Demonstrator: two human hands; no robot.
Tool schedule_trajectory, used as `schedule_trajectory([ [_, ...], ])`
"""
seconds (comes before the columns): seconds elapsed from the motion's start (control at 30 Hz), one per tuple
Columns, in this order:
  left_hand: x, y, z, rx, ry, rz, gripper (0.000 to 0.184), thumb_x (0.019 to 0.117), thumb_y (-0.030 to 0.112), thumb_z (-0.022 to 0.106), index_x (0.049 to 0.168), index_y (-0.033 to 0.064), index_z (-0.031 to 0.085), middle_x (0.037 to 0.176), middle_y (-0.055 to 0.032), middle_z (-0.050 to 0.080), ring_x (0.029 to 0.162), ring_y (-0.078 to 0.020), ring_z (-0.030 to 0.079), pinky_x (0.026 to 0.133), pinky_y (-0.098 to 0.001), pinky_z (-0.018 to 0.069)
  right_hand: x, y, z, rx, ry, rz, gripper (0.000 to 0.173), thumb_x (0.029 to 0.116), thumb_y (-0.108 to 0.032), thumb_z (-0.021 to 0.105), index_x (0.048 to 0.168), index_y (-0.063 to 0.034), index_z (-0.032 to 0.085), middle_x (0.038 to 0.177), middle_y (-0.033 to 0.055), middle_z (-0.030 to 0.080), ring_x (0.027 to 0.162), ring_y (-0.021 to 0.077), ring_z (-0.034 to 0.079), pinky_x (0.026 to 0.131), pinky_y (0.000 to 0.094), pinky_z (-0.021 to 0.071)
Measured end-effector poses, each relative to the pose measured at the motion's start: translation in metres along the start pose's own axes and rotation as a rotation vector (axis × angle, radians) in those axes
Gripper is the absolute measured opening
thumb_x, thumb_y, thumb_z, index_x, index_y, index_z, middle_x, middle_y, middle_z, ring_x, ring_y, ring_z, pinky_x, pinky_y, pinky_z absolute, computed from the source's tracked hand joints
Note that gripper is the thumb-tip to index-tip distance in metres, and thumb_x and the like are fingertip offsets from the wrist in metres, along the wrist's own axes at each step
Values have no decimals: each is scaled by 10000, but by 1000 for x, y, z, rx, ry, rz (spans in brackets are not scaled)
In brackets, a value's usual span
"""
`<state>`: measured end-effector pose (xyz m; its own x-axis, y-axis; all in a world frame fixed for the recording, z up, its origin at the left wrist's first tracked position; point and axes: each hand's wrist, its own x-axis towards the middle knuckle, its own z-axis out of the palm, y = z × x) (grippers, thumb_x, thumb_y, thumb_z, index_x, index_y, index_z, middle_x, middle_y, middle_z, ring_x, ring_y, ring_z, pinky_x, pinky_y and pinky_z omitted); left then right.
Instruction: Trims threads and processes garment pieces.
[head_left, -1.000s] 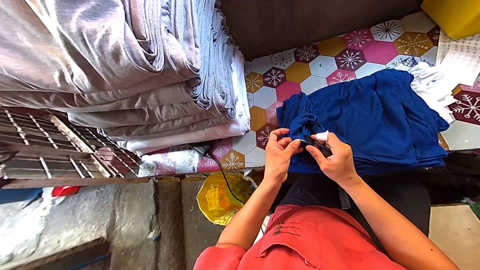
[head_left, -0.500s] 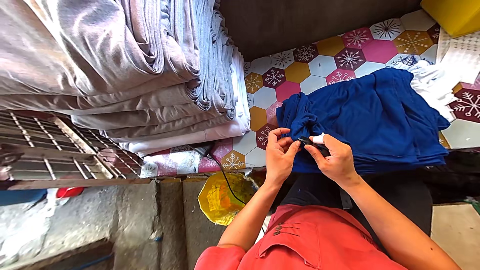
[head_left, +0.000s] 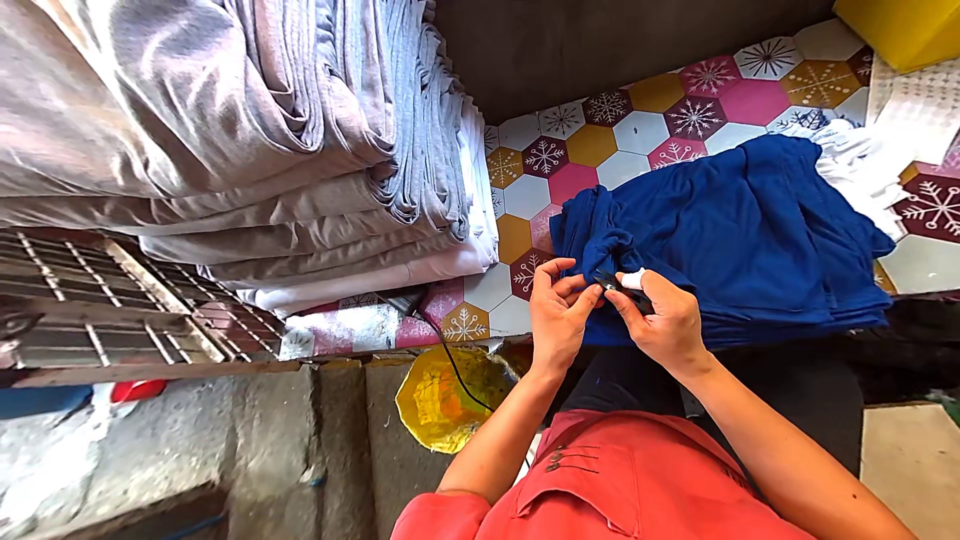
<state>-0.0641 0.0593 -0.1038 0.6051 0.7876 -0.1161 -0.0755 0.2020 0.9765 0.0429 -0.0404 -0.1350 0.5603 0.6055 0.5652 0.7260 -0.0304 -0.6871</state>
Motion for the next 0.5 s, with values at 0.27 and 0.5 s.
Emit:
schedule_trajectory([
  [0.27,3,-1,-7,-12,33,-33,474,871,-140,655,1269,44,474,897,-26,733,751,-100,713,722,-267,605,2,-3,-12,-189,-20,60,323,927,-274,711,1012,38,705,835,154,724,681,250,697,574,412,552],
  [0.5,34,7,-25,388,-71,-83,452,1012,244,632,1389,47,479,1191,-112,655,878,-118,648,733,-299,551,9,11,-55,-338,-218,398,633,805,-403,864,1228,26,667,1250,260,635,1003,452,677,751,648,527],
])
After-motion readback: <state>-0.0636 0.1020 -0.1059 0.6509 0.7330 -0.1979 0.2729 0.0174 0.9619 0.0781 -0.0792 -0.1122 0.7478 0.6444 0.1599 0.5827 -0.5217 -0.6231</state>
